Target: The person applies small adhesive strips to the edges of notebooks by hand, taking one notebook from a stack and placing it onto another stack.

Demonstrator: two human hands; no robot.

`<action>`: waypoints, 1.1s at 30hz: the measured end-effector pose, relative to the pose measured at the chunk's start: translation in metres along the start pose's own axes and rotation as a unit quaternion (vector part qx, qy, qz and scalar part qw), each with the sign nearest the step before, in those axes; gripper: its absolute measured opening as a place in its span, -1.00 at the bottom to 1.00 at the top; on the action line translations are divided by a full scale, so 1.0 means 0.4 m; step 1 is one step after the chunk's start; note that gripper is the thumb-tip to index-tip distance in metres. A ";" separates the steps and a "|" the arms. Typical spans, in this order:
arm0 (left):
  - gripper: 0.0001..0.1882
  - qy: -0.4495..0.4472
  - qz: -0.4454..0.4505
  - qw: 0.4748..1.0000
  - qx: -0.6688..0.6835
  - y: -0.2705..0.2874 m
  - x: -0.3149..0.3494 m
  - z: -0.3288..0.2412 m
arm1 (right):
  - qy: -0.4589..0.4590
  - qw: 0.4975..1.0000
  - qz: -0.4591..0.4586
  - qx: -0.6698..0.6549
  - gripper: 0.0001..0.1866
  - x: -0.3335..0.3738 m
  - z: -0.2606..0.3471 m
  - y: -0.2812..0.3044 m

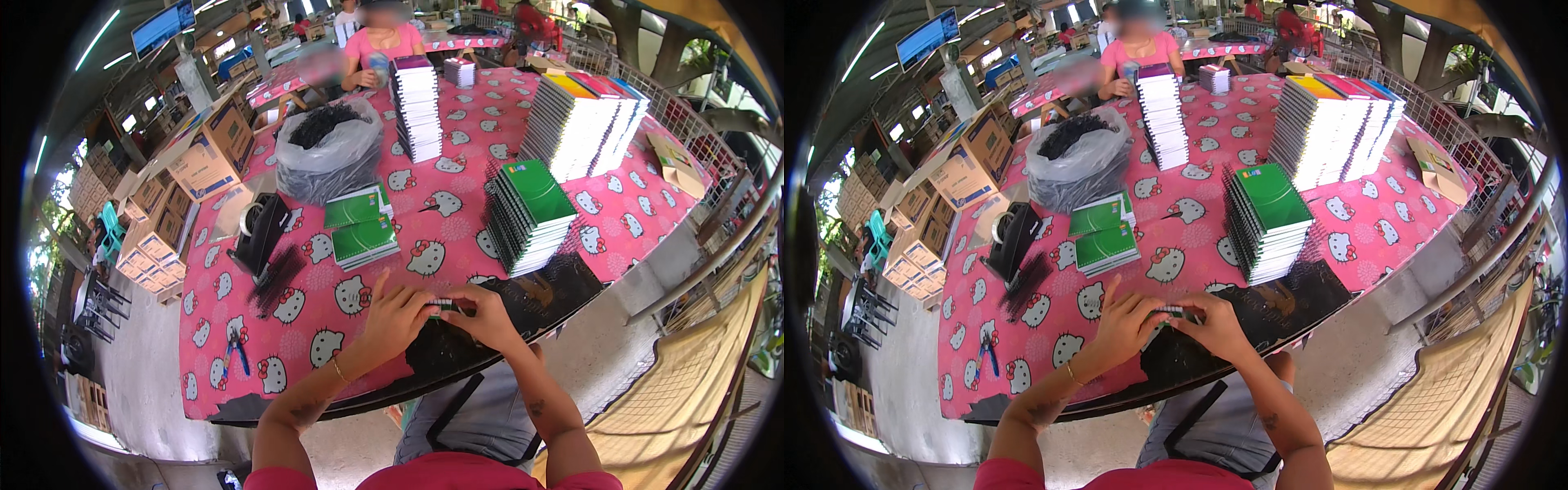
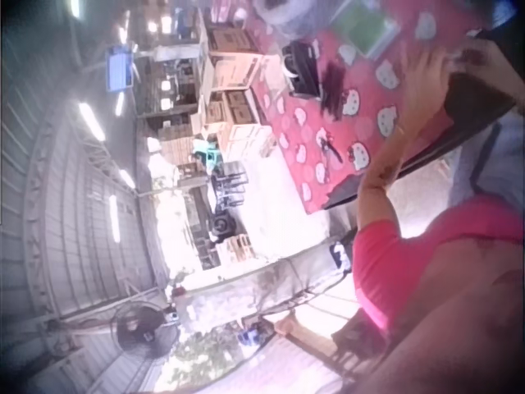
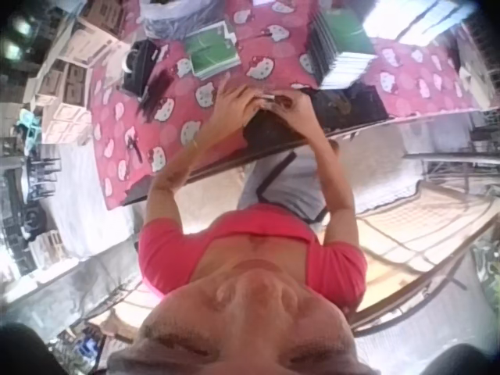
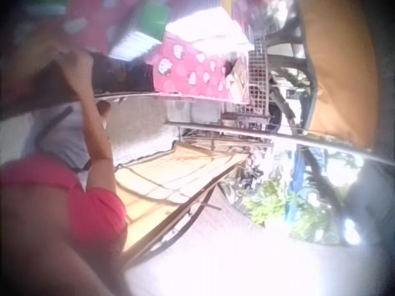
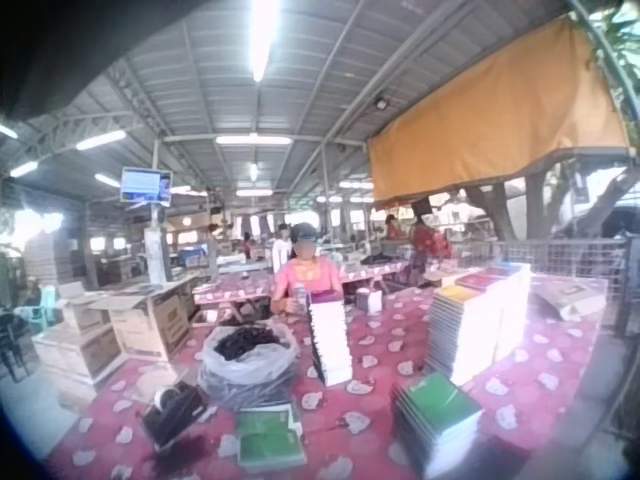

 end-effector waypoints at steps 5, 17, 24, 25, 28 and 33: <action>-0.75 0.029 0.011 0.999 0.018 -0.002 0.000 -0.018 | -0.099 0.993 0.049 -0.048 -0.79 -0.002 -0.035 0.052; -0.75 0.011 0.043 0.999 0.012 0.010 0.000 -0.032 | 0.078 0.995 -0.021 0.052 -0.84 0.001 0.010 0.005; -0.74 -0.090 0.001 0.996 0.013 0.053 -0.145 -0.092 | 0.068 0.982 -0.150 0.093 -0.84 -0.002 0.068 0.096; -0.73 -0.113 -0.064 0.992 -0.010 0.082 -0.196 -0.104 | 0.118 0.970 -0.201 0.070 -0.80 -0.010 0.119 0.137; -0.67 -0.159 -0.255 0.953 0.030 0.113 -0.366 -0.111 | 0.147 0.880 -0.370 0.258 -0.44 -0.020 0.232 0.295; -0.67 -0.156 -0.046 0.947 0.279 -0.141 -0.516 -0.016 | 0.022 0.960 -0.227 0.164 -0.24 -0.100 0.062 0.465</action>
Point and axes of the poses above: each hand's wrist, its own x-axis away from the middle knuckle, its own y-axis out of the back of the hand, z = x × y, the point moved 2 cm from there along -x, towards the middle knuckle, and after that the axes turned 2 degrees about -z, right-handed, at the moved point
